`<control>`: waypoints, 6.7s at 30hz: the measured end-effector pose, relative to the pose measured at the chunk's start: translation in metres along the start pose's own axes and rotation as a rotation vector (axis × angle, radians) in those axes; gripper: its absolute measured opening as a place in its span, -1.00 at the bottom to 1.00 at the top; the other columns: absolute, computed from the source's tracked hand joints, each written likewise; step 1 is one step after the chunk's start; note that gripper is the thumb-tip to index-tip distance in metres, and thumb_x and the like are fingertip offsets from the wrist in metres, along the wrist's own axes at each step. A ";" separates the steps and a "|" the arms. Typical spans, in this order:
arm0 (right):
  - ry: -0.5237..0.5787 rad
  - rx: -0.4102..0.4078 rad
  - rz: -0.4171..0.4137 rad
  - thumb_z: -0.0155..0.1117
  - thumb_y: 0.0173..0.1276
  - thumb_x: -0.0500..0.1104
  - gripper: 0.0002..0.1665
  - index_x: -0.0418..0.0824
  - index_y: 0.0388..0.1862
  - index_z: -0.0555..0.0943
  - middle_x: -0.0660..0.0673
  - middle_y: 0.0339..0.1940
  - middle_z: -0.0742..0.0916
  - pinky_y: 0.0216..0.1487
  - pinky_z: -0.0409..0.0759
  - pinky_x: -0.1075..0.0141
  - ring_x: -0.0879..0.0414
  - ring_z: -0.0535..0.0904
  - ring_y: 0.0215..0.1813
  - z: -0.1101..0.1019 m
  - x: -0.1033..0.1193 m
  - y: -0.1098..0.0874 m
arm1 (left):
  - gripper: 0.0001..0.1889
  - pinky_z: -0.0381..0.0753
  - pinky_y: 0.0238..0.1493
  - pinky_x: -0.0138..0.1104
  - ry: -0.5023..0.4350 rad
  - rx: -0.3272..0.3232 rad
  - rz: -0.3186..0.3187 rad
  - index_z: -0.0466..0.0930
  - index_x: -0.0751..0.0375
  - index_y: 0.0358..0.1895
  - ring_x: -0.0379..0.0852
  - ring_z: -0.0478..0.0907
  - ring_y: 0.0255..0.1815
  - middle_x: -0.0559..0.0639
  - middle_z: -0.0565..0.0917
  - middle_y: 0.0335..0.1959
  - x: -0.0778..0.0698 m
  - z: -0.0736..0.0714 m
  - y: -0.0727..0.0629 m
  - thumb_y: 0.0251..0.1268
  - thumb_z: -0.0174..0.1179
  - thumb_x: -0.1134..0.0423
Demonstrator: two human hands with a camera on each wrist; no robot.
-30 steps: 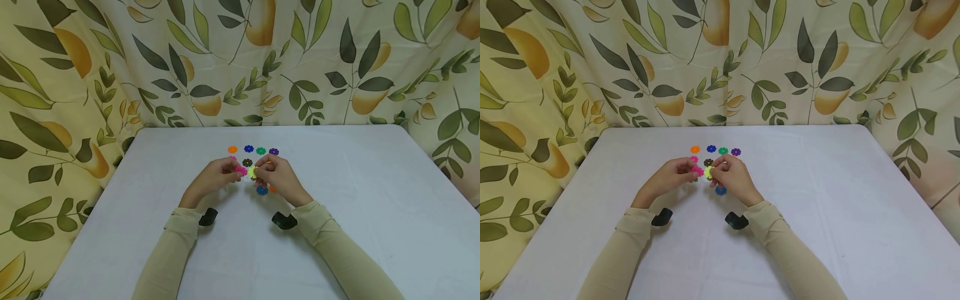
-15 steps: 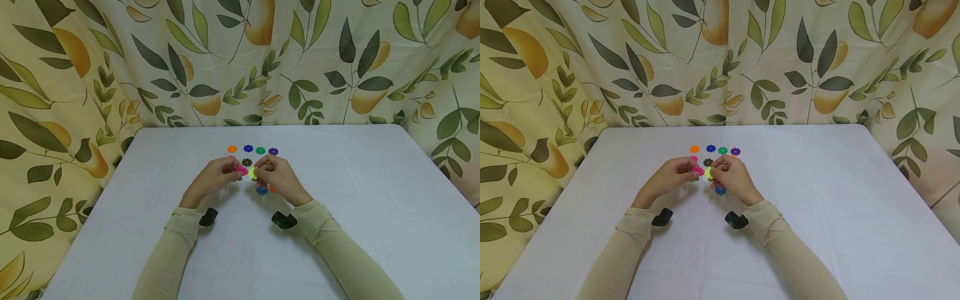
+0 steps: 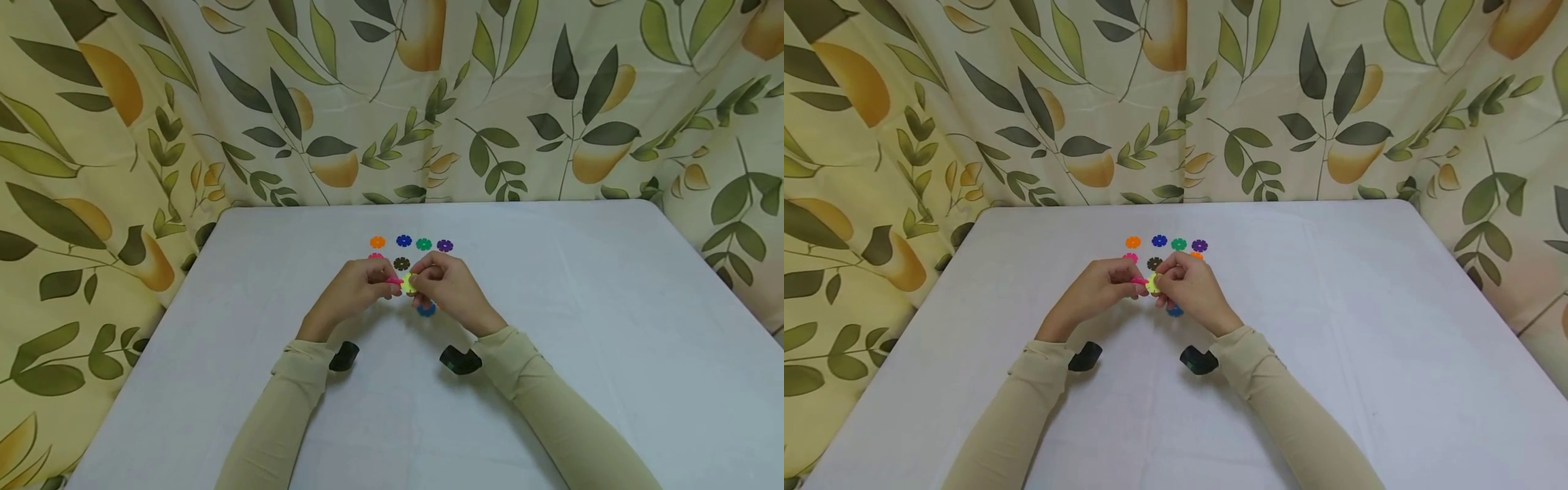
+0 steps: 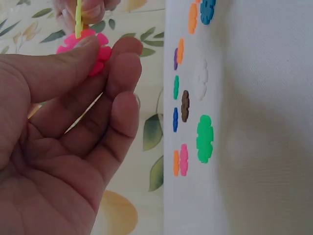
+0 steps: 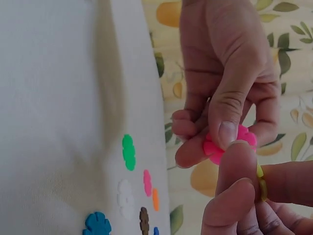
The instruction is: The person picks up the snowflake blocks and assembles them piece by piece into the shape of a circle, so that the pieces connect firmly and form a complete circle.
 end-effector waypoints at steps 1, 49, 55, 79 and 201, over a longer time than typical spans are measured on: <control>-0.012 -0.003 -0.007 0.29 0.58 -0.30 -0.84 -0.41 0.00 0.59 -0.40 -0.30 0.78 -0.31 0.71 0.27 -0.12 0.73 -0.38 0.001 0.001 0.000 | -0.87 0.64 -0.15 -0.23 0.011 -0.005 0.003 0.69 0.22 -0.27 -0.03 0.68 -0.24 -0.04 0.78 -0.29 0.000 0.000 0.000 0.48 0.28 0.49; 0.005 -0.055 -0.029 0.22 0.57 -0.35 -0.78 -0.43 0.09 0.65 -0.25 -0.23 0.74 -0.24 0.69 0.25 -0.13 0.65 -0.31 -0.009 -0.002 0.004 | -0.76 0.58 -0.15 -0.17 0.032 -0.031 0.020 0.69 0.22 -0.07 0.10 0.65 -0.18 0.05 0.76 -0.25 -0.005 -0.001 -0.002 0.61 0.21 0.10; -0.018 -0.034 -0.027 0.24 0.57 -0.33 -0.77 -0.42 0.10 0.65 -0.26 -0.18 0.76 -0.19 0.71 0.22 -0.05 0.66 -0.30 -0.007 0.000 0.003 | -0.73 0.62 -0.16 -0.15 -0.180 -0.057 -0.068 0.72 0.30 -0.05 0.03 0.60 -0.28 0.08 0.72 -0.32 0.006 0.000 0.002 0.67 0.18 0.14; -0.742 0.226 -0.129 0.50 0.39 -0.29 -0.84 -0.33 -0.10 0.77 -0.10 -0.27 0.63 -0.03 0.48 0.12 -0.14 0.45 0.00 -0.001 -0.032 0.011 | -0.75 0.68 -0.06 -0.12 -0.316 -0.014 -0.092 0.62 0.35 0.14 0.34 0.66 -0.13 0.13 0.83 -0.20 0.009 -0.004 0.001 0.68 0.13 0.24; -0.665 0.291 -0.001 0.50 0.36 -0.32 -0.78 -0.33 -0.18 0.59 -0.14 -0.32 0.65 -0.20 0.53 0.17 -0.04 0.52 -0.25 -0.041 -0.038 0.011 | -0.77 0.72 -0.07 -0.31 -0.478 0.001 -0.290 0.49 0.32 0.23 0.03 0.79 -0.27 0.20 0.79 0.05 0.014 0.011 0.004 0.78 -0.03 0.26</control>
Point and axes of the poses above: each hand's wrist, its own y-axis towards the middle knuckle, its own z-axis out of the palm, x = y × z, the point moved 6 cm from there along y, towards the middle knuckle
